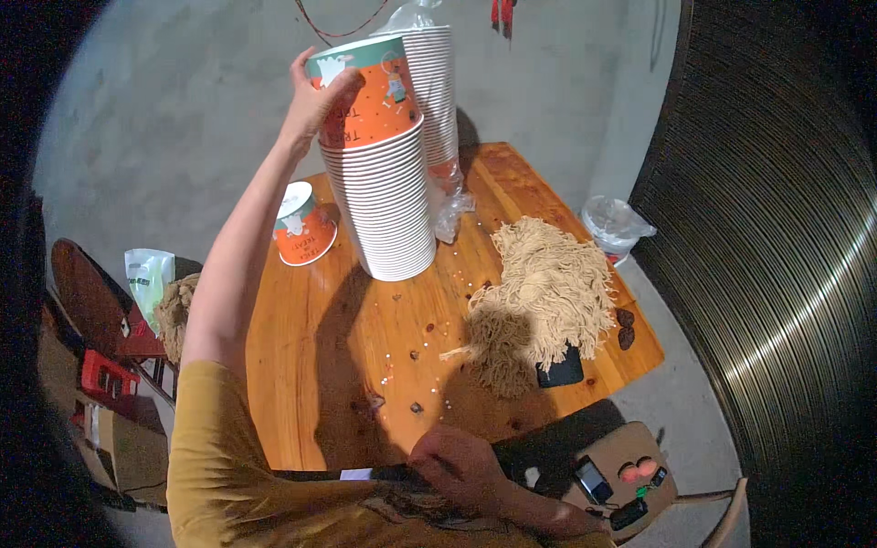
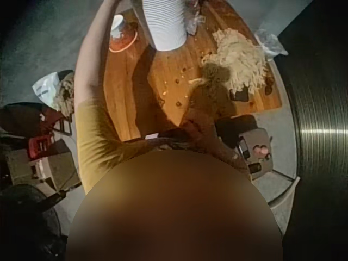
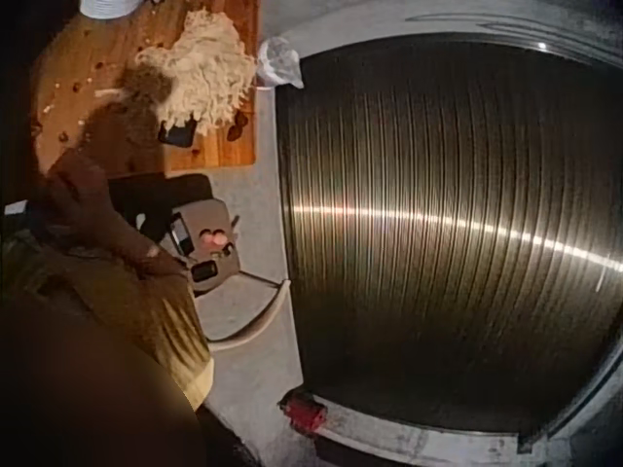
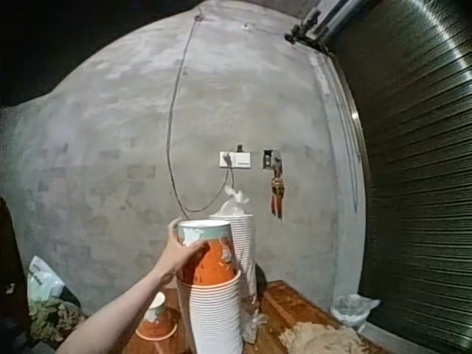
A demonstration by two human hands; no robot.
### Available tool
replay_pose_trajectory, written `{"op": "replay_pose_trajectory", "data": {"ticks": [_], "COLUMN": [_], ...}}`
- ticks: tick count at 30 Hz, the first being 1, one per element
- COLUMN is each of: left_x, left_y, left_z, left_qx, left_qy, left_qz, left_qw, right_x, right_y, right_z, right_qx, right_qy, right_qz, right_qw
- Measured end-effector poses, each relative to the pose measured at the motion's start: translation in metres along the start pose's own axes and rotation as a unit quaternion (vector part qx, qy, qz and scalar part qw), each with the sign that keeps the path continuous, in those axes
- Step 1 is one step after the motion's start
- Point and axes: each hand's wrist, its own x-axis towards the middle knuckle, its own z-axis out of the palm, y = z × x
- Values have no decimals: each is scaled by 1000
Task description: Unwrapping a stack of paper cups and using a needle and string to decorate or add a handle to a cup.
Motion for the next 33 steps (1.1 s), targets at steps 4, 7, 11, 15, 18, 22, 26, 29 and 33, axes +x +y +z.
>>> {"op": "replay_pose_trajectory", "data": {"ticks": [4, 7, 11, 15, 18, 22, 26, 29, 33], "left_x": [2, 0, -3, 14, 29, 50, -15, -85, -241], "left_y": [3, 16, 42, 42, 29, 42, 128, 86, 64], "left_z": [2, 3, 5, -1, -9, -33, -73, -99, -71], "left_qx": [13, 20, -16, 26, -14, 6, -190, -403, -512], "left_qy": [-9, -5, -33, 19, 54, 266, 246, 193, 162], "left_qz": [-22, -3, -20, 10, 44, 158, 122, -10, -385], "left_qw": [1000, 1000, 999, 999, 997, 951, 943, 895, 750], "right_x": [-4, -4, -8, -14, -14, -12, -12, -3, 27], "right_y": [11, 15, 19, 13, 15, 25, 16, 26, 46], "right_z": [-9, -10, -13, -14, -13, -15, -21, -21, -16], "right_qx": [3, -12, 6, 15, 9, -18, 17, 139, 68], "right_qy": [31, 34, 31, 31, 33, 30, 97, 171, 140], "right_qz": [6, 16, 23, 36, 65, 41, 3, 142, 121], "right_qw": [1000, 999, 999, 999, 997, 999, 995, 965, 980]}}
